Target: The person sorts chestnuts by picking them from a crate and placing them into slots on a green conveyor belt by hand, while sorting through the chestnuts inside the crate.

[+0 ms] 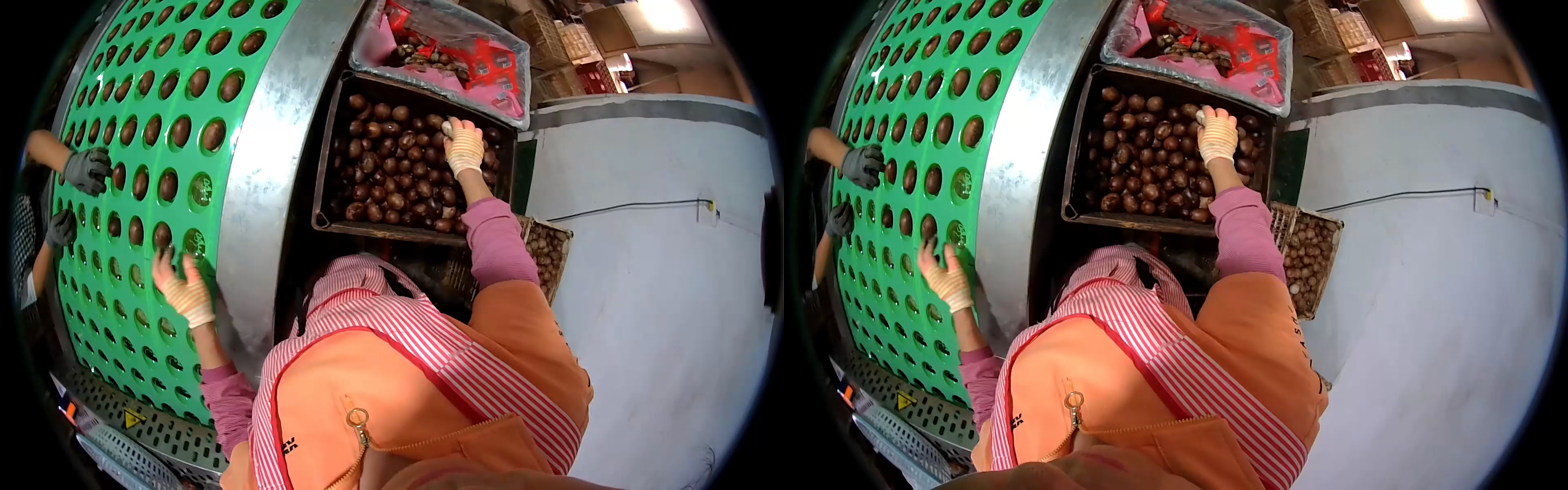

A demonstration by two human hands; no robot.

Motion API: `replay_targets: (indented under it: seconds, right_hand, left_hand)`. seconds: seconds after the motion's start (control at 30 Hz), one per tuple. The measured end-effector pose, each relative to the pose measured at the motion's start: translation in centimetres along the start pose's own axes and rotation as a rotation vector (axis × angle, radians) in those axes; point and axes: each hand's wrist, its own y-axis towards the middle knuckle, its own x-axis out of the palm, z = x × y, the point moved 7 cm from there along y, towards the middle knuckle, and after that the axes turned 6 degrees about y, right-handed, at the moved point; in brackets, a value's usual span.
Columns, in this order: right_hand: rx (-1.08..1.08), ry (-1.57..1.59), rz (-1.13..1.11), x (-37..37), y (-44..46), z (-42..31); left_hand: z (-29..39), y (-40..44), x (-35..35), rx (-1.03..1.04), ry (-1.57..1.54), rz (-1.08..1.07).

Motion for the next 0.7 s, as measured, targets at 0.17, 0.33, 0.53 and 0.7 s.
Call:
replay_targets:
  seconds: [0.17, 0.33, 0.53, 0.7]
  right_hand:
    - [0.331, 1.332, -0.124, 2.2, 0.4, 1.1]
    - [0.297, 2.199, -0.508, 0.3, -1.7, -5.9]
    - [0.184, 2.382, -0.707, -4.9, -3.7, -10.6]
    - [0.059, 2.346, -0.726, -6.3, -4.5, -10.1]
  left_hand:
    - [4.7, -4.8, -0.8, -0.018, -0.165, -0.02]
    - [8.6, -6.6, -0.5, -0.107, -0.379, -0.026]
    - [13.7, -7.0, -0.1, -0.061, -0.47, -0.127]
    - [14.4, -8.2, 0.8, -0.04, -0.51, -0.151]
